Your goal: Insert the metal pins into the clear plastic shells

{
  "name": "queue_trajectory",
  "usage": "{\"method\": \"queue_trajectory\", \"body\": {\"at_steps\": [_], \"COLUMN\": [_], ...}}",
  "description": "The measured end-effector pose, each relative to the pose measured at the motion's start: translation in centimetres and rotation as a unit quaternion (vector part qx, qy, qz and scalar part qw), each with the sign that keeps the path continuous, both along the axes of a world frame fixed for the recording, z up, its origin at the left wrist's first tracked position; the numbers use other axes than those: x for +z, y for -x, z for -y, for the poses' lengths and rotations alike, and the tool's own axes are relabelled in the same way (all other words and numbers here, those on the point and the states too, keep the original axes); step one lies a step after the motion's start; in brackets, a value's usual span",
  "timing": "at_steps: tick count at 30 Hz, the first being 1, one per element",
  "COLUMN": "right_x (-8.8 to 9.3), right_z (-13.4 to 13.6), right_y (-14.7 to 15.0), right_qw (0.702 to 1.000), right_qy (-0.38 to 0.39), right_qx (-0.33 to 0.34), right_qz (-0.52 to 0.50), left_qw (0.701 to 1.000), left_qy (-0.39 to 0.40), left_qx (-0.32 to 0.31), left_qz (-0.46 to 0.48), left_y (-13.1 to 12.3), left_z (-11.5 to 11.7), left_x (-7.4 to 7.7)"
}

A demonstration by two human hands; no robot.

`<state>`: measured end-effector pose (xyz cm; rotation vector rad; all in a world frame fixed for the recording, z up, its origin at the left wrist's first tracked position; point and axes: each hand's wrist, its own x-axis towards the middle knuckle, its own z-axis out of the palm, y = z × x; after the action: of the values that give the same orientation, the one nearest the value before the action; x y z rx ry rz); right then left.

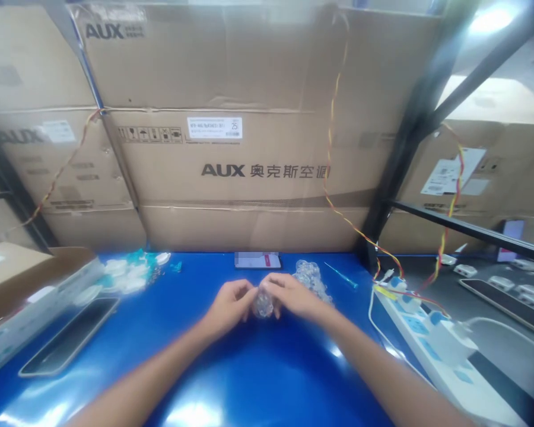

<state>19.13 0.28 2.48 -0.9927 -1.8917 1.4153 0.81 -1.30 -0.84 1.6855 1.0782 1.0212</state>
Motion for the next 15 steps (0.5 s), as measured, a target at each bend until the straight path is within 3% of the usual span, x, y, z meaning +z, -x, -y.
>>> {"method": "queue_trajectory", "body": {"at_steps": [4,10,15], "right_x": [-0.3,-1.5,-2.3], "right_z": [0.1,0.1,-0.1], "right_y": [0.3,0.7,0.8], "right_qw": [0.998,0.997,0.998], "right_qy": [0.013,0.056,0.026], "right_qx": [-0.064,-0.055,-0.052], "right_qz": [0.014,-0.012,-0.006], "left_qw": [0.999,0.996,0.987], "left_qy": [-0.019,-0.057,-0.111], "left_qx": [0.039,0.058,0.078], "left_qz": [0.004,-0.024,-0.082], "left_y": [0.1,0.2,0.5], "left_z": [-0.3,-0.3,-0.3], "left_x": [-0.4,-0.5,-0.5]}}
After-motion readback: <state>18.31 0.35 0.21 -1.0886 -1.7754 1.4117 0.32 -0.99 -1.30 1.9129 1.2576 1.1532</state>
